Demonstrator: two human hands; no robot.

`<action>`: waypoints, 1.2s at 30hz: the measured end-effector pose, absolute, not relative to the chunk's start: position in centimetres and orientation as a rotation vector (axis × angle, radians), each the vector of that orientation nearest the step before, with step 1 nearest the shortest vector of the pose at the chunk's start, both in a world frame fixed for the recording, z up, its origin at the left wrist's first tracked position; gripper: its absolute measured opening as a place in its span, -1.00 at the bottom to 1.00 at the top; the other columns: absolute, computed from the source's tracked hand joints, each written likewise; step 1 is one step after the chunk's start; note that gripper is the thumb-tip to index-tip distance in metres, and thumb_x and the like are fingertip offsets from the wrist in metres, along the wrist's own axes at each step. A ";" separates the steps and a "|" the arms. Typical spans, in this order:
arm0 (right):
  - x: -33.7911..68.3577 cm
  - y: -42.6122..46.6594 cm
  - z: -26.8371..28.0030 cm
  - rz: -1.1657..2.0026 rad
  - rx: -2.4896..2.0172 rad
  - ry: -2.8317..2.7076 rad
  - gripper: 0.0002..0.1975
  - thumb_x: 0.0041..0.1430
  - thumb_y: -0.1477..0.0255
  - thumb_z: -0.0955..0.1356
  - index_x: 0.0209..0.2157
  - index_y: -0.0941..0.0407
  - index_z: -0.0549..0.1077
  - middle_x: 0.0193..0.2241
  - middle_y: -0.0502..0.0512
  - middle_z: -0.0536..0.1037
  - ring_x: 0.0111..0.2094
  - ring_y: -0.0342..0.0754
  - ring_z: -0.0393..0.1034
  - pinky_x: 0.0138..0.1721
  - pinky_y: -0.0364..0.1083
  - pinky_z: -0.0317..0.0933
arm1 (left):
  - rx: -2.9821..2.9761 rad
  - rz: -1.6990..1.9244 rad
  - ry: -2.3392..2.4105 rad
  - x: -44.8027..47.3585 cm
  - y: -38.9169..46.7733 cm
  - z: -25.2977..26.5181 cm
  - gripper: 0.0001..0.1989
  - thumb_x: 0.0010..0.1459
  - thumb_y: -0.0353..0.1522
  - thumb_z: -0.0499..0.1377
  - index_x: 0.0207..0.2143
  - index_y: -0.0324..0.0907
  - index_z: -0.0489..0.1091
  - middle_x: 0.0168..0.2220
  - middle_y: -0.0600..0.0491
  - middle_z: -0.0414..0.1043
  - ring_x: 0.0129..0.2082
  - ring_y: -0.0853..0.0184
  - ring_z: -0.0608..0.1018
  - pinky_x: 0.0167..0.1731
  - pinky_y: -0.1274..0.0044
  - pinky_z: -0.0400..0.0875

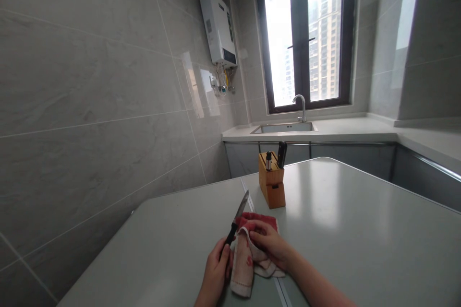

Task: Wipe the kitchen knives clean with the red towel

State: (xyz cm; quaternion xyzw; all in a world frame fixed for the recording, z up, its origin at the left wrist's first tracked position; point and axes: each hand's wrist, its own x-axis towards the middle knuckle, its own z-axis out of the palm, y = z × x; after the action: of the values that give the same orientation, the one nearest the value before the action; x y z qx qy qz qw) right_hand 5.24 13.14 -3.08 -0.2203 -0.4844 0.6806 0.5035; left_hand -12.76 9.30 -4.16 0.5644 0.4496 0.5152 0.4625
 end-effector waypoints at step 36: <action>5.1 13.3 -3.4 1.562 -0.617 -1.163 -0.68 -0.14 0.36 0.46 -0.30 0.18 0.44 -0.32 0.11 0.53 -0.23 0.02 0.40 -0.13 -0.01 0.19 | 1.820 1.143 1.095 -12.8 9.1 -3.7 -0.66 0.17 -0.25 0.03 -0.05 -0.15 0.40 -0.04 -0.07 0.42 -0.07 0.20 0.44 -0.02 0.42 0.26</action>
State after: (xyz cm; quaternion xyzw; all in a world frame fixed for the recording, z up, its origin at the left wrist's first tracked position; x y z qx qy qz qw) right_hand 5.08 13.31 -3.42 -0.2575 -0.4856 0.6522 0.5219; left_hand -12.79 9.06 -3.68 0.7050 0.4239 0.4428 0.3567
